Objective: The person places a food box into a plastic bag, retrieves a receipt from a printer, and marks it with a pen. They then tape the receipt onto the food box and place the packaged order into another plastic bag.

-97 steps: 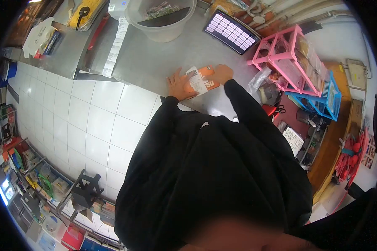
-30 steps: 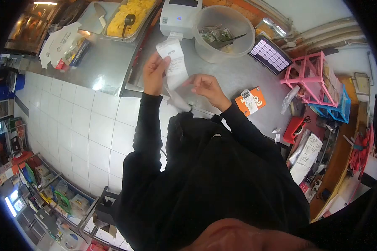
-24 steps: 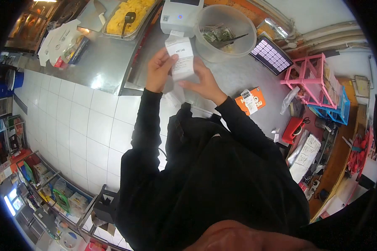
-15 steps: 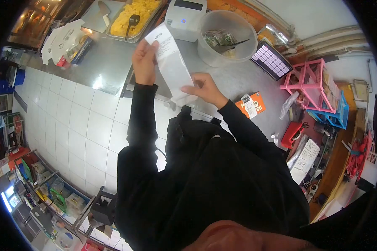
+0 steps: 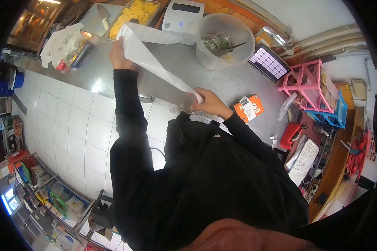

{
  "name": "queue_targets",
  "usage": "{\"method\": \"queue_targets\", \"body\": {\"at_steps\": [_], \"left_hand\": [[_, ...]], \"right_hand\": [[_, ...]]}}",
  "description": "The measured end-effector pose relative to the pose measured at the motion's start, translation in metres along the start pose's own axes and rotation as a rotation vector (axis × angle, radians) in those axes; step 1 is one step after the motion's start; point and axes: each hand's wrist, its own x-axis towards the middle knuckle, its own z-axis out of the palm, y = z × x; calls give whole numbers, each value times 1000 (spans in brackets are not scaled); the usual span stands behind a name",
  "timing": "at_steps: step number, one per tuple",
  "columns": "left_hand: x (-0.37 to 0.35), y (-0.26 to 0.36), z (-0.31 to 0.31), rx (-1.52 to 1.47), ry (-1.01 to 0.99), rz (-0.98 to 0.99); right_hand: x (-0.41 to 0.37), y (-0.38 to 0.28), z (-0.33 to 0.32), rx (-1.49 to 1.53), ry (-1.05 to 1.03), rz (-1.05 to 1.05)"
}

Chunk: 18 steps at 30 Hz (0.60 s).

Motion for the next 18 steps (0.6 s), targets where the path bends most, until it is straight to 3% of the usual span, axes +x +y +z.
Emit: {"method": "queue_targets", "body": {"at_steps": [2, 5, 6, 9, 10, 13, 14, 15, 17, 18], "left_hand": [[22, -4, -24, -15, -24, -64], [17, 2, -24, -191, -175, -43], [15, -1, -24, -102, -154, -15], [26, -14, -36, -625, -365, -174], [20, -17, -25, -295, -332, -8], [-24, -14, 16, -14, -176, -127], [-17, -32, 14, -52, -193, -140], [-5, -56, 4, 180, -296, 67], [-62, -49, 67, 26, -301, -3], [-67, -52, 77, 49, -267, -4]], "right_hand": [[-7, 5, -14, 54, -41, 53], [-17, 13, -31, 487, -21, 94], [-14, 48, -42, 539, -97, 196], [-15, 57, -51, 573, -4, 423], [-11, 56, -52, 214, 23, 370], [7, 46, -50, -854, 101, 163], [18, 38, -47, -596, 134, -58], [29, 19, -41, -333, 161, -274], [46, -22, -21, 34, 107, -383], [53, -28, -10, 168, -4, -320]]}}
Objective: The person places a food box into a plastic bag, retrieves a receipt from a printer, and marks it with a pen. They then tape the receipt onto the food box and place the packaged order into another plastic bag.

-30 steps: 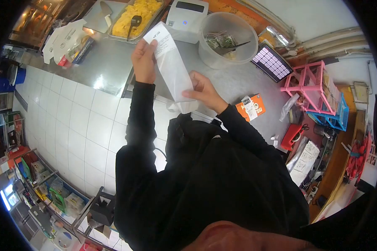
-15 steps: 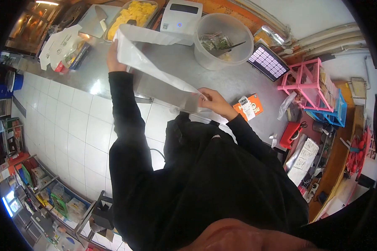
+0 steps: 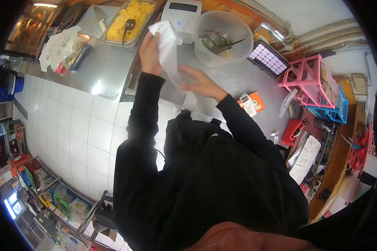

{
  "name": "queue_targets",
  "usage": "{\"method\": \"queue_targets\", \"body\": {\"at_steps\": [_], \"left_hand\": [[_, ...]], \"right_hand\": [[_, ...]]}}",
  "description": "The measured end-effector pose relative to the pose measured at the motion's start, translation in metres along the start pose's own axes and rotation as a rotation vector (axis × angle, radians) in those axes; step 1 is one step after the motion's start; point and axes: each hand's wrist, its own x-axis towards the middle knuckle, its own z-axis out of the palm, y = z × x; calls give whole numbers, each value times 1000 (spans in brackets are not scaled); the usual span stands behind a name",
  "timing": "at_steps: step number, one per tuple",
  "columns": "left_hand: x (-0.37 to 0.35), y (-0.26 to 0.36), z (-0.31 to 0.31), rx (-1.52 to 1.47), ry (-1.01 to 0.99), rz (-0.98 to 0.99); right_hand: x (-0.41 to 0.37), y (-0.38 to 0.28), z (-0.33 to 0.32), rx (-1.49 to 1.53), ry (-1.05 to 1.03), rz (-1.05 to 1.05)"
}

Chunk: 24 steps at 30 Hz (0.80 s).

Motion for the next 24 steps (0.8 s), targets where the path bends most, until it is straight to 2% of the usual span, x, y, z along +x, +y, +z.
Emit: {"method": "queue_targets", "body": {"at_steps": [2, 5, 6, 9, 12, 13, 16, 20, 22, 24], "left_hand": [[-1, -1, 11, 44, 69, -6], [37, 0, -27, -12, 99, -37], [42, 10, -30, 14, 103, 44], [86, 16, -78, -61, 186, 10], [97, 36, -102, -160, 96, -87], [96, 36, -101, -76, 84, -80], [78, 41, -85, 146, 44, -15], [49, 14, -58, -121, 2, -78], [-9, 24, -22, -255, -53, -144], [-55, 21, -18, -298, -273, -277]], "right_hand": [[11, -2, 14, 295, -165, 140], [-2, 7, 29, 350, -142, 179], [-9, 4, 32, 379, -158, 192], [-38, -3, 35, 430, -186, 231], [-64, -5, 35, 445, -168, 317], [-72, -9, 36, 432, -146, 313], [-88, -14, 36, 382, -86, 309], [-106, -25, 41, 353, 41, 264], [-117, -32, 42, 347, 84, 228], [-128, -37, 44, 316, 96, 199]]}}
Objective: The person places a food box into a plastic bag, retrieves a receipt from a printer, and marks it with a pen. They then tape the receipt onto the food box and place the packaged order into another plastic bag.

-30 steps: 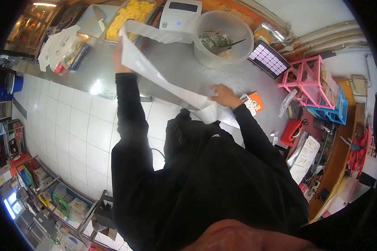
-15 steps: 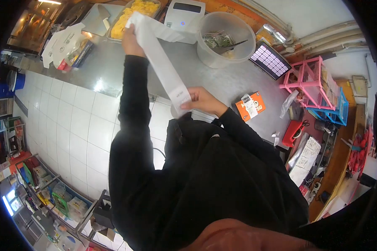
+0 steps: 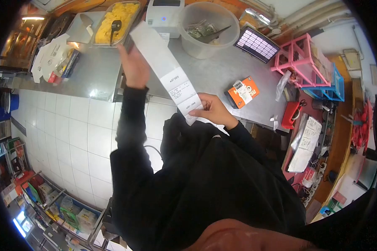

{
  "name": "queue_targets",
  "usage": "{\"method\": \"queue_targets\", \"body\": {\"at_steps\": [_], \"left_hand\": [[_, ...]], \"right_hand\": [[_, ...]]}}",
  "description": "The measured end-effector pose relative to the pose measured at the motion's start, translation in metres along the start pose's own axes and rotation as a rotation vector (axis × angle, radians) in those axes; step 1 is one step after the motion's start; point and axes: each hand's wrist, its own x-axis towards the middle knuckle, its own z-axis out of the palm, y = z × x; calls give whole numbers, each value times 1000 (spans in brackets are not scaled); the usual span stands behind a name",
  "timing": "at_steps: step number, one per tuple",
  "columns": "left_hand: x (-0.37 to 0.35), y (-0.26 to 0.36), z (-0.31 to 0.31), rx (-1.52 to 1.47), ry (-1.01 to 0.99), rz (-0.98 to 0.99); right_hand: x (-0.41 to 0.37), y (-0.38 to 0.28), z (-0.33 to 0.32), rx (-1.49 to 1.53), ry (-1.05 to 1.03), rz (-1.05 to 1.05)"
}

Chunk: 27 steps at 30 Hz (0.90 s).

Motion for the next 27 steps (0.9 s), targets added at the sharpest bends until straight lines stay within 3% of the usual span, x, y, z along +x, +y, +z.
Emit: {"method": "queue_targets", "body": {"at_steps": [2, 4, 7, 21, 23, 27], "left_hand": [[-45, -19, 27, 176, -254, -130], [-87, -49, 47, 387, -183, -135], [-123, -60, 79, 469, -241, -170], [-234, -126, 133, 410, -384, -398], [-247, -132, 140, 411, -407, -422], [-256, -147, 138, 526, -402, -328]], "right_hand": [[-15, 0, 3, -16, 52, -23], [-36, 0, 5, -38, 101, -46], [-77, 6, 14, -45, 157, -70], [-252, 57, 80, 74, 370, -106], [-262, 57, 88, 157, 453, -199], [-270, 62, 84, 113, 627, -269]]}}
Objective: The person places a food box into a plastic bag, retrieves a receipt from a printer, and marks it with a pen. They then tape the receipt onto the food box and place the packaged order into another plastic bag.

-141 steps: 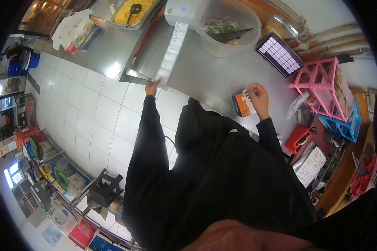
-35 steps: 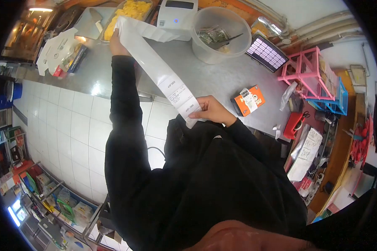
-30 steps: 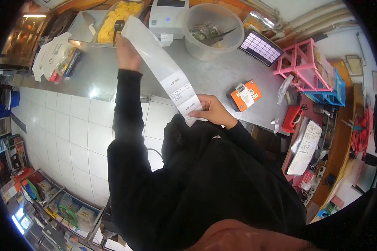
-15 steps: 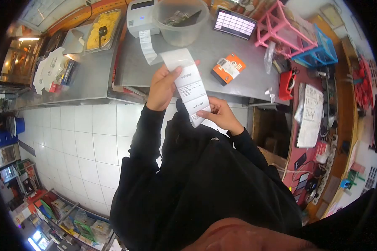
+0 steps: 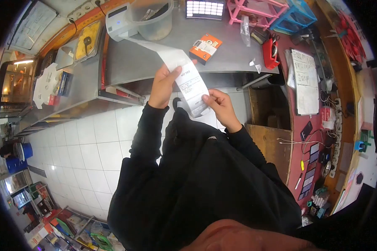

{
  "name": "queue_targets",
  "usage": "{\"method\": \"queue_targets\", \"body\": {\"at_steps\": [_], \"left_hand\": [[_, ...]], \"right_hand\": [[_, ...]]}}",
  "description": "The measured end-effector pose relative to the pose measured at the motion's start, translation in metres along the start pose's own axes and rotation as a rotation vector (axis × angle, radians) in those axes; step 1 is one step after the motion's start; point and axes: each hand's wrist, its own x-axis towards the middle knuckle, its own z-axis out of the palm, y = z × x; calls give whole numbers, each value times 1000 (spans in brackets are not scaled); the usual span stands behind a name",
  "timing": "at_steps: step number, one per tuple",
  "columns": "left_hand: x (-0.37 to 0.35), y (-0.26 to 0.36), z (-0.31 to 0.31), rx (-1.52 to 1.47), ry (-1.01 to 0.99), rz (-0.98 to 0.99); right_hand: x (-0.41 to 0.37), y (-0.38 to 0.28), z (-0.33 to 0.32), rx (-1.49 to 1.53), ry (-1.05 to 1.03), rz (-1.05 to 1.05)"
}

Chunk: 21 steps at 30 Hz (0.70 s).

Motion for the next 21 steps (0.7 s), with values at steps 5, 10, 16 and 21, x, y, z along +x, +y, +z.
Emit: {"method": "queue_targets", "body": {"at_steps": [5, 10, 16, 21], "left_hand": [[-8, -2, -1, 48, 23, 16], [-21, -12, -1, 77, 371, 48], [-50, -16, 20, 1135, 476, 751], [-44, -26, 21, 1266, 245, 692]], "right_hand": [[-4, -6, 0, 12, 45, -21], [-5, 8, 0, -8, 104, -101], [2, 13, -5, -143, 158, -120], [4, 5, 2, -469, 139, -223]]}}
